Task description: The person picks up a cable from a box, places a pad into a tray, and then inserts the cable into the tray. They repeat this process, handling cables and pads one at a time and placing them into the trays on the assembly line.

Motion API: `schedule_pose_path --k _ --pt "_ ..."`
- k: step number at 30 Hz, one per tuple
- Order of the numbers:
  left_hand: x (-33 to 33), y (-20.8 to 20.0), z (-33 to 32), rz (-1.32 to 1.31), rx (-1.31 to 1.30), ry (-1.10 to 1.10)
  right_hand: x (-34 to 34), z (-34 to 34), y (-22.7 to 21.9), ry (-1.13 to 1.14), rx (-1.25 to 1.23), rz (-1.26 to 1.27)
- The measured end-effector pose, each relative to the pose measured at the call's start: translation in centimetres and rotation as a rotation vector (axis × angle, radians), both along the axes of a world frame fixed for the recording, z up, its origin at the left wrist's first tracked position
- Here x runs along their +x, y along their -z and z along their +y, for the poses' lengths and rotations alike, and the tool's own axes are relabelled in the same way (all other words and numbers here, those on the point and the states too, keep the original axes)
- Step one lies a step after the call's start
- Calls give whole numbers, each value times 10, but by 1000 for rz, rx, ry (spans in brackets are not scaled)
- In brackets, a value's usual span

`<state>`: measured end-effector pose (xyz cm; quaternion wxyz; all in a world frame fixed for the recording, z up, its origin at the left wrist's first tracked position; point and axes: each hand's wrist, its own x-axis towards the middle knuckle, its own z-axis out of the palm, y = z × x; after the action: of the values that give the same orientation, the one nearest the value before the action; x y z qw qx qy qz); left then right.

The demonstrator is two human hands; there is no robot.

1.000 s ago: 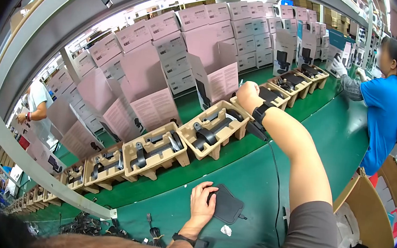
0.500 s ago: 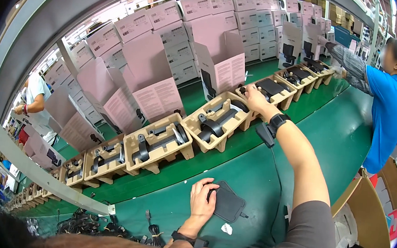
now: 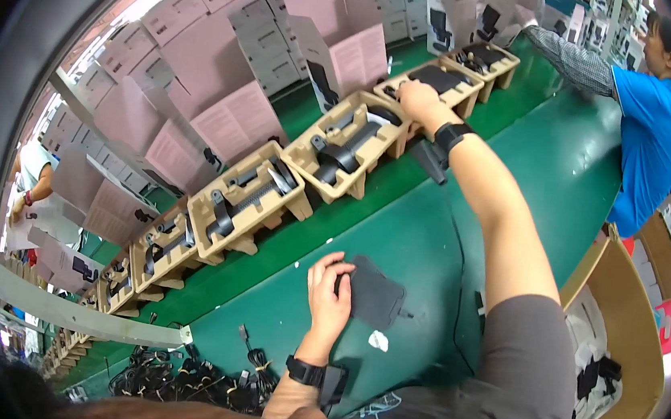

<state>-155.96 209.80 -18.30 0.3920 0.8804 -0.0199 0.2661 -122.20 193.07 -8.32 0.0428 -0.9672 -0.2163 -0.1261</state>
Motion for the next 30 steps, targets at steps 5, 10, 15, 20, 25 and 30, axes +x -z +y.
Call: schedule_pose_path --k 5,10,15,20,25,30 --pt "-2 7 2 -29 -118 -26 -15 -8 7 75 -101 -110" --pt "-4 9 1 -74 -136 -9 -11 -5 11 181 -217 -242" --pt "-8 15 20 -110 -253 -64 -84 11 6 12 6 -468" --pt "-6 24 23 -129 -306 -63 -256 16 6 -483 -3 142" --pt "-11 25 23 -139 -276 -67 -312 25 36 -566 -185 402" --pt "-18 21 28 -128 -260 -80 -280 24 32 -443 -86 465"
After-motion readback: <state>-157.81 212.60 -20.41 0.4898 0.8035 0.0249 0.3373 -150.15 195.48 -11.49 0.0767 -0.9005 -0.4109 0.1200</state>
